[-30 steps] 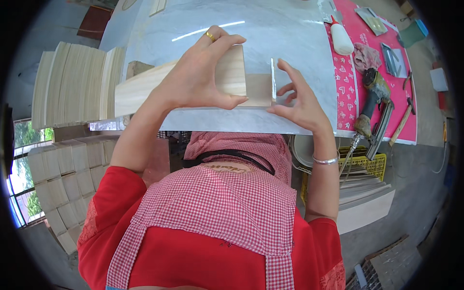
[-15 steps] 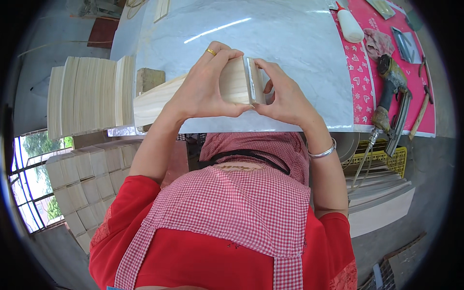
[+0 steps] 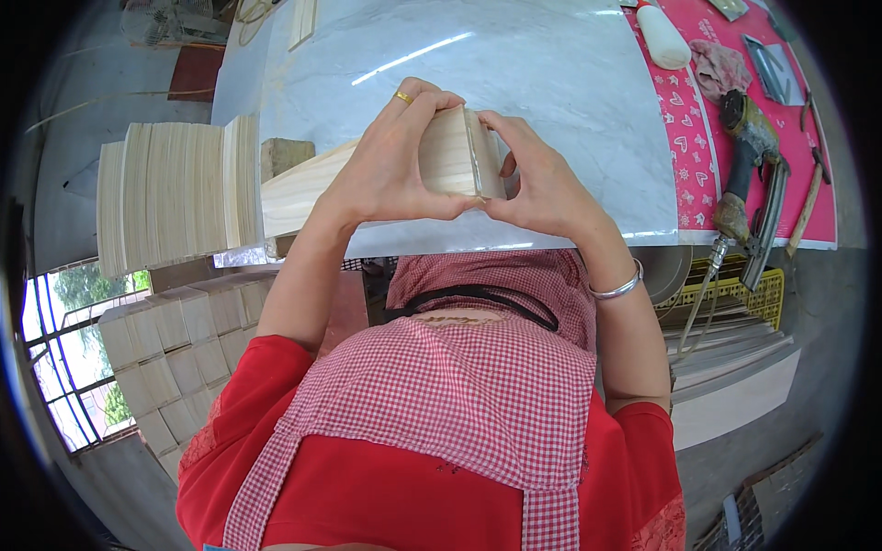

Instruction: Assembling wooden boxes by applying glue to frames and securing boards with a pneumatic nail gun.

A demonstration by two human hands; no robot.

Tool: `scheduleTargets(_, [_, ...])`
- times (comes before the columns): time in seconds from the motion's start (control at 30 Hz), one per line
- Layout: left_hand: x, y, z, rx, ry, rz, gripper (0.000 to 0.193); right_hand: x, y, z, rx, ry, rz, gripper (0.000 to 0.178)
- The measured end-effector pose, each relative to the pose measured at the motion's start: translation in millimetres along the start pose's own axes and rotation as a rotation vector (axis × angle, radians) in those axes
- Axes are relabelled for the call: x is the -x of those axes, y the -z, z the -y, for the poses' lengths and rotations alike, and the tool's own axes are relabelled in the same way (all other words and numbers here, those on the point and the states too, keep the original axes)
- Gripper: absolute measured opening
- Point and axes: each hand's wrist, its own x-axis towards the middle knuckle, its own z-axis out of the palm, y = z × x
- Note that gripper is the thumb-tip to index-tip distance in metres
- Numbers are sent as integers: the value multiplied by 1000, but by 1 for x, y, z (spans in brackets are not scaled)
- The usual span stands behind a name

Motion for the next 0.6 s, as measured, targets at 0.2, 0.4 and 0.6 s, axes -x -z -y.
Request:
scheduleTargets(0.2, [-2,-1,0,6,1,14,85,-1,-1,-2,2,26,-12,91])
scheduleTargets(0.4, [-2,-2,0,9,23,34,85,0,-1,-3,-21,14,-2,91])
scheduleTargets(0.6, [-3,-1,0,19,20,44,84,-1,-1,-3,-23,8,-3,91])
